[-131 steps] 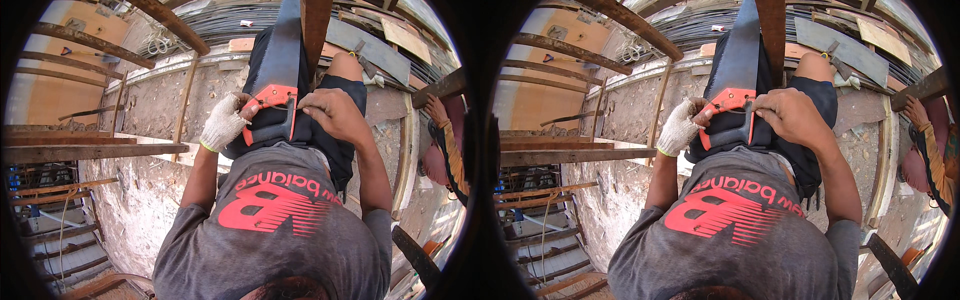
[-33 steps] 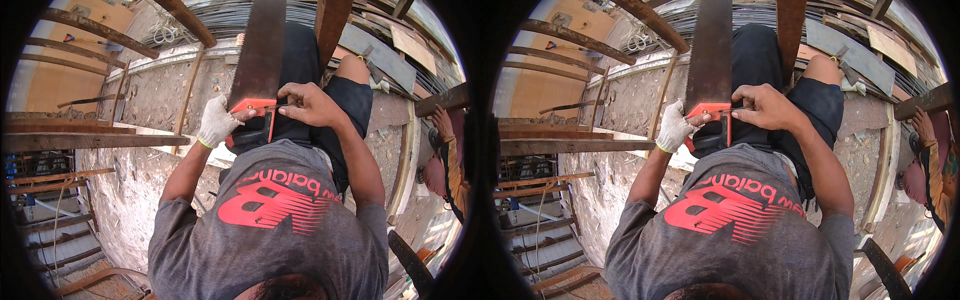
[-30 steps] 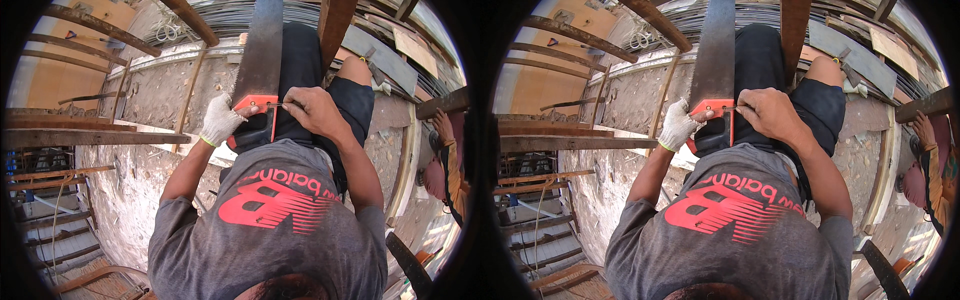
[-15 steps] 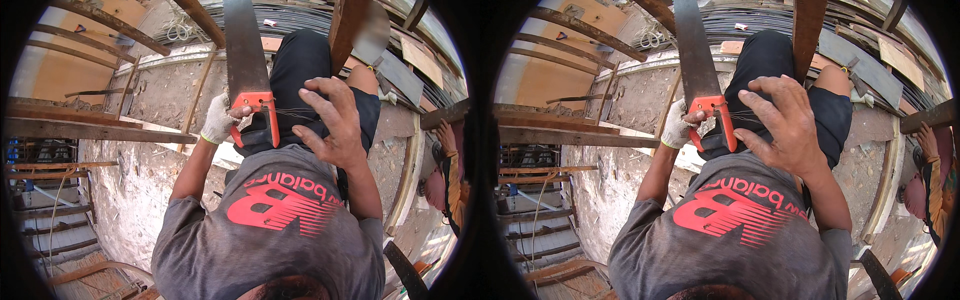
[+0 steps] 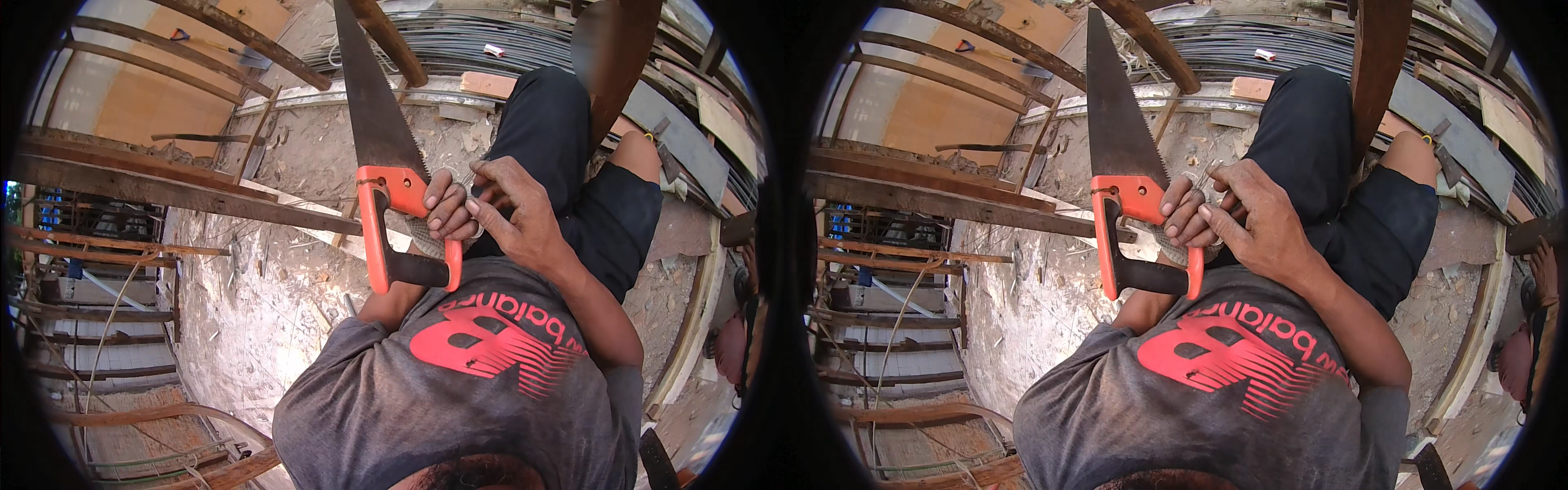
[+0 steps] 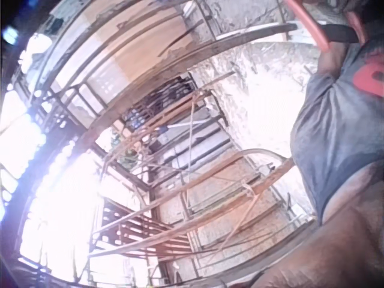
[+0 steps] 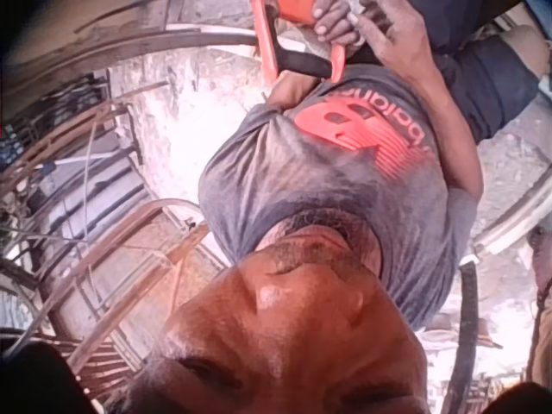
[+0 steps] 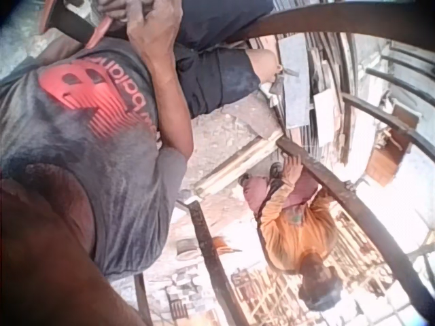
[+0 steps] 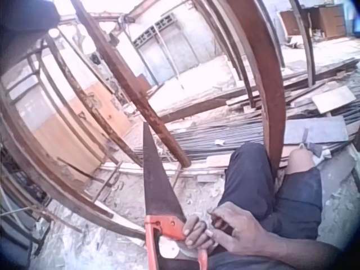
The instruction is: The person uses a thin wire and pliers to secure a saw handle to a wooden beam, looping the wire through the handle and twisting it tight.
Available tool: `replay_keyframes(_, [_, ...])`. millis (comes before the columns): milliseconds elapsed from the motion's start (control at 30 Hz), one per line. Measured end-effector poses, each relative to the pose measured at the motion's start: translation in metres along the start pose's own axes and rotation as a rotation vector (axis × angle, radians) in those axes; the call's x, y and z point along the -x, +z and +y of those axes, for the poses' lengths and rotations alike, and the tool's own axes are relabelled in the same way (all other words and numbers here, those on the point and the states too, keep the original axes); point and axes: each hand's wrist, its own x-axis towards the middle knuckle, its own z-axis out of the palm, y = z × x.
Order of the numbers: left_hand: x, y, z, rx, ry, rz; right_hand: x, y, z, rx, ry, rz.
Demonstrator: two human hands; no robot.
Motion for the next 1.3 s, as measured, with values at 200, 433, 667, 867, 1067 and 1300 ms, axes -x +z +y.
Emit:
replay_keyframes(200, [-0.002, -0.019, -0.031, 0.151, 0.014, -0.236, 0.008, 0.007, -0.024, -0.161, -0.141, -0.023])
replay_keyframes(433, [0.000, -0.018, -0.044, 0.140, -0.014, -0.211, 0.024, -0.011, -0.040, 0.006, -0.369, 0.007])
replay_keyframes(667, [0.000, -0.023, -0.055, 0.141, -0.035, -0.172, 0.030, -0.022, -0.054, 0.118, -0.438, -0.090])
replay_keyframes(867, [-0.001, -0.017, -0.056, 0.083, -0.055, -0.099, 0.037, -0.017, -0.042, -0.613, -0.013, 0.028])
replay_keyframes(1067, [0.000, -0.010, -0.052, -0.021, -0.057, -0.010, 0.036, -0.017, -0.034, -0.613, -0.119, 0.020])
replay_keyframes(1300, [0.000, 0.003, -0.042, -0.230, -0.082, 0.210, 0.035, -0.022, -0.016, -0.726, -0.106, 0.068])
